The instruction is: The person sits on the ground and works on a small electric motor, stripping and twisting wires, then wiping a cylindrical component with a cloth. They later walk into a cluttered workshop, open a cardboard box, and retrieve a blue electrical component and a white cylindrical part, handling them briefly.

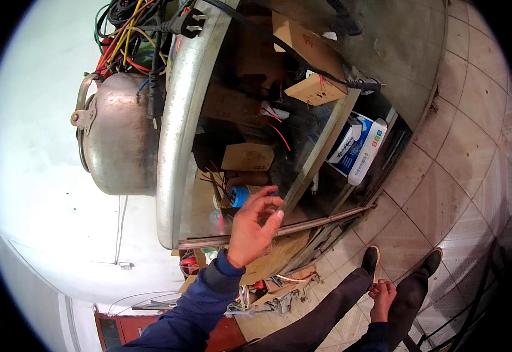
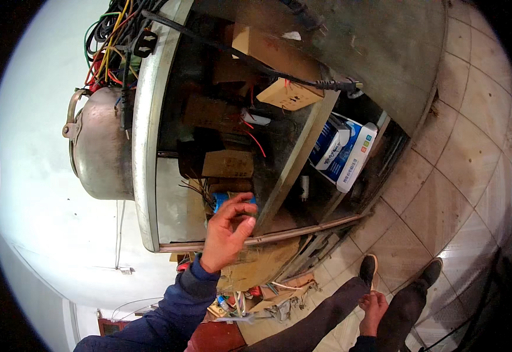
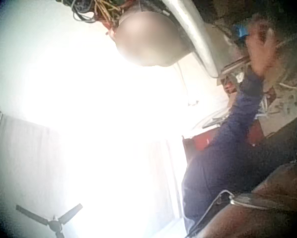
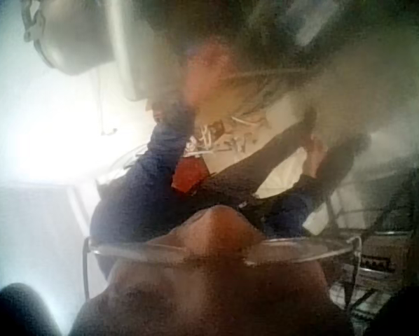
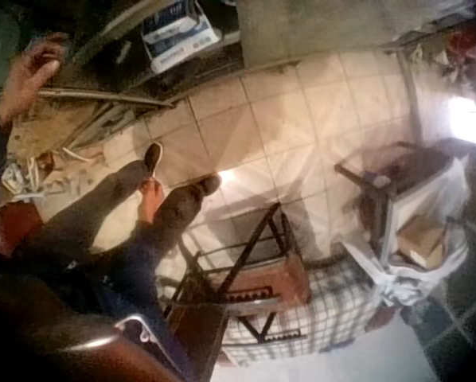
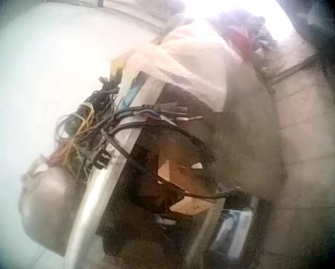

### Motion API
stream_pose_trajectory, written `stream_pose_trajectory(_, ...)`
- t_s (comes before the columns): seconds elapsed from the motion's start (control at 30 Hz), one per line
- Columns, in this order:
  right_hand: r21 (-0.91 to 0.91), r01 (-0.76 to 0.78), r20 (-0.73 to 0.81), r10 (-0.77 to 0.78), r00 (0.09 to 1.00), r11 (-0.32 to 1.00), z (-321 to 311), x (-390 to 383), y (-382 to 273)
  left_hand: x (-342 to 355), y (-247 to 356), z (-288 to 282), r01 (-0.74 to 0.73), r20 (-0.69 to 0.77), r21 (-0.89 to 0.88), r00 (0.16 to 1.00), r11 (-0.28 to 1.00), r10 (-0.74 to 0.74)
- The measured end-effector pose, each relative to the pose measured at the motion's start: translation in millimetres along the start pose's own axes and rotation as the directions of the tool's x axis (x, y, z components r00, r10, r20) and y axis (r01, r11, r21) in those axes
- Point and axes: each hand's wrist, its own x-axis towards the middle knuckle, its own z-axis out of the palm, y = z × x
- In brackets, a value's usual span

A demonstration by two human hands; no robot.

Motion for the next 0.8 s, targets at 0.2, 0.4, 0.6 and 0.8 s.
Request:
stream_pose_trajectory(0.2, 0.02, -0.006, 0.029, 0.005, 1.0, 1.0, -4.9, 11.8, 1.5, 27.6, 0.7, -18.3, -0.101, -0.167, 0.012, 0.981, 0.995, 0.102)
stream_pose_trajectory(0.4, 0.047, -0.016, 0.042, 0.014, 0.999, 0.999, -3.8, 16.1, -4.0, 36.4, 1.8, -28.3, -0.082, -0.162, -0.006, 0.984, 0.997, 0.08)
stream_pose_trajectory(0.6, 0.05, 0.003, 0.047, -0.005, 0.999, 0.999, 0.2, 14.4, -10.8, 17.4, 0.7, -16.1, -0.007, -0.073, 0.007, 0.997, 1.0, 0.008)
stream_pose_trajectory(0.8, 0.031, 0.027, 0.047, -0.029, 0.998, 0.999, 5.7, 15.6, -13.1, -12.5, 1.9, 3.2, 0.059, 0.115, 0.045, 0.991, 0.997, -0.064)
